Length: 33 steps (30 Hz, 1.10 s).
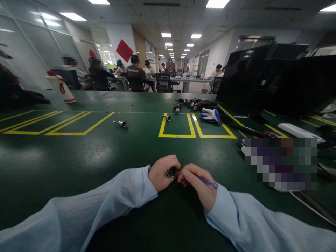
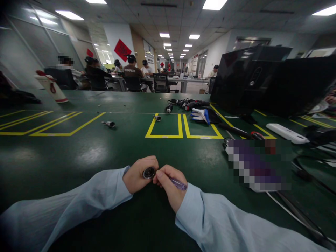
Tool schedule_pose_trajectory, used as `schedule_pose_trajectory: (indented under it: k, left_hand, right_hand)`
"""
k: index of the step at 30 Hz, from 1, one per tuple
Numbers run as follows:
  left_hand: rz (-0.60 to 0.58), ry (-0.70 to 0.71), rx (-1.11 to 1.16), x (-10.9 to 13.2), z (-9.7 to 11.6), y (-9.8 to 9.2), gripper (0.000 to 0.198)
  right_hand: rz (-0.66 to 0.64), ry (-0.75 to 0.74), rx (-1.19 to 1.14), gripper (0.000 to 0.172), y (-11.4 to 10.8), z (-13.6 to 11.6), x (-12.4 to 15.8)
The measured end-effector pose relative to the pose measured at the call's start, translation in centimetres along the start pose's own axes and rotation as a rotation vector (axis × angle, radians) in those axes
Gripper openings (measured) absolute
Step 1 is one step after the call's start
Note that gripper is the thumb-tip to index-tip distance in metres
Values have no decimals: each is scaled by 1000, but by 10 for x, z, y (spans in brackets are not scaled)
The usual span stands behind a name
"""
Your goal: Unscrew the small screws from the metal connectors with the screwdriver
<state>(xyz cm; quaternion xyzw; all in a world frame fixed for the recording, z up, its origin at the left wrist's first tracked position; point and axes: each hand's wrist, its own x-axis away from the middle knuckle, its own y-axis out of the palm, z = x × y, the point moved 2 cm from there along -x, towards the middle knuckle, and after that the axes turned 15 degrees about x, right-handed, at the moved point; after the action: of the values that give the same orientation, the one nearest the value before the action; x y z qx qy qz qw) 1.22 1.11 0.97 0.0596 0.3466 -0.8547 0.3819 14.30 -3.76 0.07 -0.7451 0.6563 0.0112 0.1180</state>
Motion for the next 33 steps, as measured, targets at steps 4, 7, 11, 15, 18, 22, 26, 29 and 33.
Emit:
schedule_pose_trajectory:
  k: [4, 7, 11, 15, 18, 22, 26, 29, 33]
  left_hand:
    - [-23, 3, -41, 0, 1, 1, 14]
    - [-20, 21, -22, 0, 2, 1, 15]
    - [55, 21, 44, 0, 1, -1, 13]
    - [105, 37, 89, -1, 1, -2, 15]
    - [124, 33, 102, -1, 2, -3, 15]
    - [119, 29, 82, -1, 3, -3, 15]
    - [103, 31, 48, -1, 2, -3, 15]
    - [75, 21, 21, -1, 2, -2, 13]
    - [18, 6, -25, 0, 2, 0, 11]
  right_hand:
    - [-33, 25, 10, 24, -2, 1, -1]
    - [-62, 151, -207, 23, -1, 6, -5]
    - [-65, 208, -402, 23, 4, 7, -7]
    - [-96, 190, -491, 23, 5, 4, -7]
    - [-117, 160, -494, 21, 3, 4, -7]
    - [-80, 71, -320, 21, 2, 7, -5]
    - [-62, 15, -211, 23, 2, 8, -3]
    - [-38, -17, -83, 24, -1, 3, -2]
    - [-5, -196, 387, 23, -5, -10, 1]
